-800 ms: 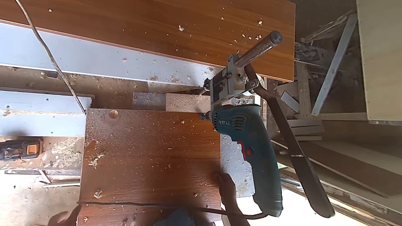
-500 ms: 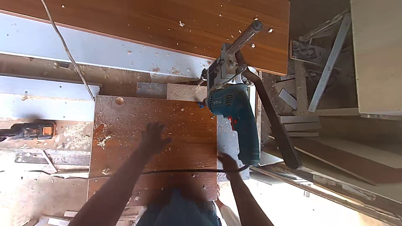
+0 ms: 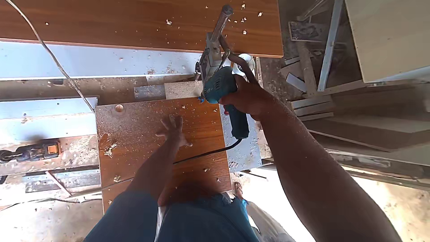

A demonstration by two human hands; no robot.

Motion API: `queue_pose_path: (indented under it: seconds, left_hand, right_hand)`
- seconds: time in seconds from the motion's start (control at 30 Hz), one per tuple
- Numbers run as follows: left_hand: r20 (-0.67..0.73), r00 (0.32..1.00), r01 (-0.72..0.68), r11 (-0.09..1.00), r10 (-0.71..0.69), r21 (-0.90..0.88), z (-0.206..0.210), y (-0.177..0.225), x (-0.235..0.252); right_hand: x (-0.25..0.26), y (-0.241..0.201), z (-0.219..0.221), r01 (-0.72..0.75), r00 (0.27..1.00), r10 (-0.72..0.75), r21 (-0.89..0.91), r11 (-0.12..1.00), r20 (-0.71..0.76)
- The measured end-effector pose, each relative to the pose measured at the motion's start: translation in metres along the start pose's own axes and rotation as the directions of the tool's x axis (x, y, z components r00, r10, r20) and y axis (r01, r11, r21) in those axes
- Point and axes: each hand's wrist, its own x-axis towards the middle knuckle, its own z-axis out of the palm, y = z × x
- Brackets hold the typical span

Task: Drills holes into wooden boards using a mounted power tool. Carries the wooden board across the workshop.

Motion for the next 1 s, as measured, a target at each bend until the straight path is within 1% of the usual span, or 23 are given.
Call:
queue_pose_path:
  seconds: [0.03,0.07,0.1,0.17,0.3,0.43,0.47,0.53,0.6,0.67,0.7,0.73,0.8,0.87,0.9,0.93,0.97,1.0]
  left_hand:
    - [-0.003,1.000,-0.007,1.000,0.007,0.001,0.003,0.000,0.002]
    - [-0.012,1.000,-0.010,1.000,0.010,0.004,0.008,-0.001,0.004]
    - [-0.025,1.000,-0.011,1.000,0.011,0.011,0.012,-0.001,0.005]
    - [-0.027,1.000,0.000,0.999,0.001,0.035,0.011,-0.001,0.004]
    - [0.012,1.000,0.026,0.996,-0.027,0.088,0.006,0.004,0.003]
    - [0.000,0.999,0.033,0.996,-0.033,0.080,0.008,0.005,0.004]
    - [0.002,0.999,0.036,0.996,-0.036,0.080,0.009,0.005,0.005]
    - [0.014,0.999,0.041,0.995,-0.043,0.090,0.006,0.006,0.002]
    - [0.019,0.999,0.043,0.994,-0.045,0.096,0.003,0.007,0.001]
    - [0.022,0.998,0.052,0.995,-0.054,0.085,0.003,0.009,0.005]
    - [0.027,0.998,0.059,0.995,-0.061,0.085,0.004,0.009,0.005]
    - [0.034,0.997,0.063,0.994,-0.066,0.089,0.005,0.010,0.005]
    - [0.041,0.997,0.062,0.993,-0.066,0.101,0.003,0.009,0.006]
    - [0.041,0.997,0.058,0.992,-0.063,0.113,0.004,0.008,0.009]
    - [0.039,0.997,0.062,0.991,-0.067,0.118,0.004,0.008,0.010]
    - [0.038,0.997,0.065,0.990,-0.070,0.121,0.004,0.008,0.010]
    - [0.035,0.996,0.071,0.990,-0.076,0.120,0.004,0.008,0.011]
    - [0.040,0.996,0.074,0.989,-0.080,0.125,0.003,0.008,0.010]
  right_hand:
    - [-0.001,0.002,0.002,-0.024,1.000,0.023,0.116,0.993,0.005]
    - [-0.003,0.004,0.004,-0.053,0.999,0.053,0.194,0.980,0.006]
    - [-0.006,0.004,0.005,-0.083,0.996,0.083,0.222,0.972,0.007]
    - [-0.005,0.000,0.008,-0.095,0.995,0.098,0.177,0.980,-0.011]
    - [-0.005,-0.006,0.008,-0.089,0.995,0.088,-0.022,0.996,-0.054]
    - [-0.007,-0.008,0.011,-0.102,0.992,0.098,-0.047,0.994,-0.077]
    - [-0.008,-0.008,0.010,-0.084,0.993,0.076,-0.095,0.992,-0.088]
    - [-0.018,-0.013,0.005,-0.023,0.994,-0.005,-0.266,0.964,-0.105]
    - [-0.033,-0.012,-0.010,0.094,0.983,-0.154,-0.448,0.889,-0.100]
    - [-0.054,-0.001,-0.030,0.184,0.935,-0.319,-0.555,0.811,-0.155]
    - [-0.065,0.010,-0.040,0.178,0.916,-0.351,-0.588,0.789,-0.193]
    - [-0.072,0.023,-0.048,0.134,0.918,-0.325,-0.596,0.792,-0.225]
    - [-0.075,0.053,-0.055,0.026,0.956,-0.182,-0.551,0.834,-0.231]
    - [-0.069,0.074,-0.045,-0.028,0.982,-0.052,-0.418,0.908,-0.180]
    - [-0.066,0.080,-0.040,-0.040,0.987,-0.016,-0.347,0.937,-0.157]
    - [-0.065,0.083,-0.034,-0.034,0.987,-0.010,-0.267,0.963,-0.162]
    - [-0.065,0.084,-0.029,-0.023,0.984,-0.016,-0.214,0.977,-0.177]
    - [-0.067,0.082,-0.024,-0.014,0.982,-0.024,-0.201,0.980,-0.187]
